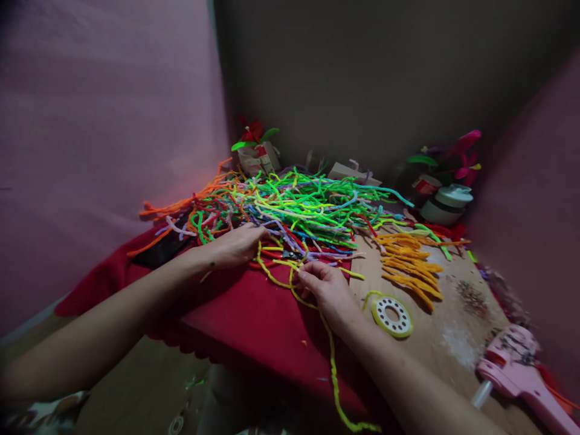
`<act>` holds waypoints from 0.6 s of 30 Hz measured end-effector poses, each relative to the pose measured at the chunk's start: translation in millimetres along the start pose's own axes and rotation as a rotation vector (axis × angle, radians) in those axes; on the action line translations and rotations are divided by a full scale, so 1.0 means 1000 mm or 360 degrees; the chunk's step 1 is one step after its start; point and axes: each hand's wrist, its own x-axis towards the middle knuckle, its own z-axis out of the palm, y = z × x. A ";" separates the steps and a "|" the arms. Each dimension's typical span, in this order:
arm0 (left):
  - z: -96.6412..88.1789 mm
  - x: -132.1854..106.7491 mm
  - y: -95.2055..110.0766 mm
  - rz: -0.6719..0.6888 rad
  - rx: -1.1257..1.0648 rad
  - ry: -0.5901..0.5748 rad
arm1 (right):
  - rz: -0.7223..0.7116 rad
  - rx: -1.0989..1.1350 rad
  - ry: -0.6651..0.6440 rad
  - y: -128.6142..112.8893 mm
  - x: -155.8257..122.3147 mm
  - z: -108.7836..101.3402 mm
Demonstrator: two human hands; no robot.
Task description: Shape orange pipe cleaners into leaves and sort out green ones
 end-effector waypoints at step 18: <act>-0.088 -0.054 -0.030 -0.0407 0.0290 0.0313 | 0.0086 0.0393 -0.0081 0.003 0.004 -0.007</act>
